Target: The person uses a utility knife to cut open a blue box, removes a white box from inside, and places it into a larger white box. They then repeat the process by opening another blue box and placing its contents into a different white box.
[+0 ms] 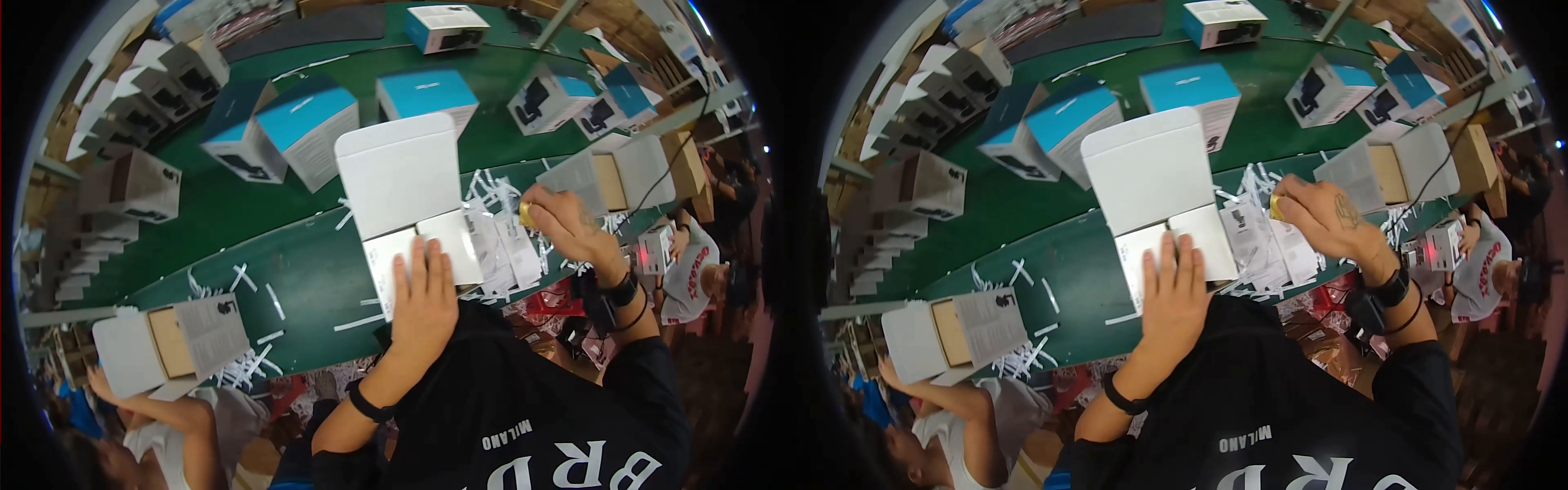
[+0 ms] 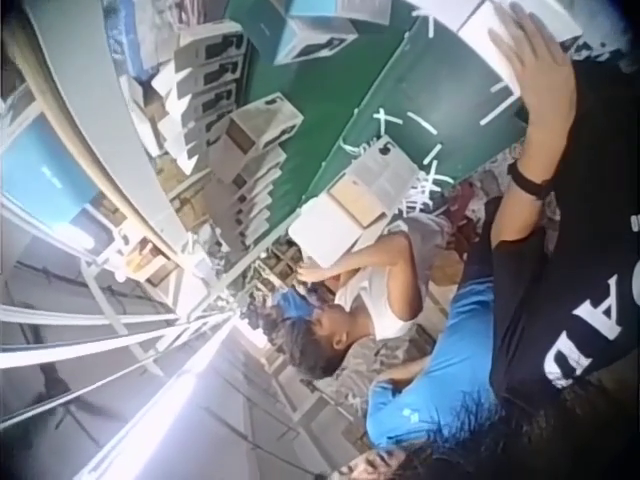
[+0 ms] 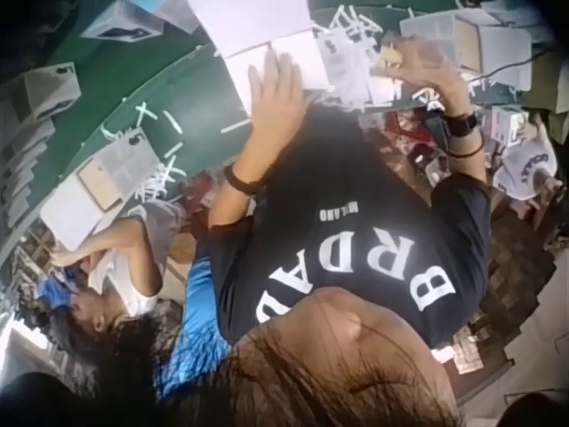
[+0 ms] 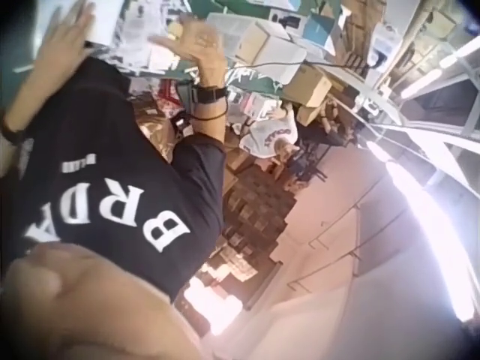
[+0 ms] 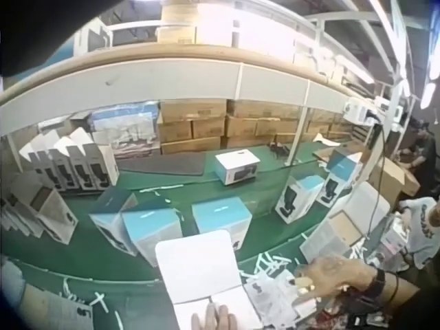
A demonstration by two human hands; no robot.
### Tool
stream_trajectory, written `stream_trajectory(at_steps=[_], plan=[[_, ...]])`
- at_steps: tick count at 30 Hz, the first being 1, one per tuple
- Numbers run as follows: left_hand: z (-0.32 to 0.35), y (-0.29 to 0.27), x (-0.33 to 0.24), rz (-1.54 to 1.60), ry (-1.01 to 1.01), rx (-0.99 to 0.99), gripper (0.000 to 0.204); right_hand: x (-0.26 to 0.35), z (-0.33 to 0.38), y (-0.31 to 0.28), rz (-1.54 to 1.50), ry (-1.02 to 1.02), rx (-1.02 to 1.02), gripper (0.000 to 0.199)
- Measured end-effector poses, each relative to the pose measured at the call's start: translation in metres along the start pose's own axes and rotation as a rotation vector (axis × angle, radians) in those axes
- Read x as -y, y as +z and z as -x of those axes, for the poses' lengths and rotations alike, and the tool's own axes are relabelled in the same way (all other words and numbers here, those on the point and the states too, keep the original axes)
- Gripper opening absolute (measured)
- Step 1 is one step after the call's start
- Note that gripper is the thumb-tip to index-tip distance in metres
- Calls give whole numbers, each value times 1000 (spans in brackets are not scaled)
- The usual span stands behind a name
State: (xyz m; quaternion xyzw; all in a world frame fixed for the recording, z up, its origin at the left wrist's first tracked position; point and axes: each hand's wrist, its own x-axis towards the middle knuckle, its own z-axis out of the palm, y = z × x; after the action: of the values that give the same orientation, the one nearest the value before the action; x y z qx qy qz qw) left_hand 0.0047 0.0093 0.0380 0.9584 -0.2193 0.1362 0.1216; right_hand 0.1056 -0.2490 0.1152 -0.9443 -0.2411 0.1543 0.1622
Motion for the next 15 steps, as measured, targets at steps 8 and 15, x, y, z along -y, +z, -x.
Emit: stream_trajectory(at_steps=[8, 15], plan=[[29, 37, 11, 169, 212, -376, 28, 107, -70, 58, -166, -315, 20, 22], [35, 33, 19, 207, 224, -418, 24, 122, -88, 67, -282, -249, 189, 24]])
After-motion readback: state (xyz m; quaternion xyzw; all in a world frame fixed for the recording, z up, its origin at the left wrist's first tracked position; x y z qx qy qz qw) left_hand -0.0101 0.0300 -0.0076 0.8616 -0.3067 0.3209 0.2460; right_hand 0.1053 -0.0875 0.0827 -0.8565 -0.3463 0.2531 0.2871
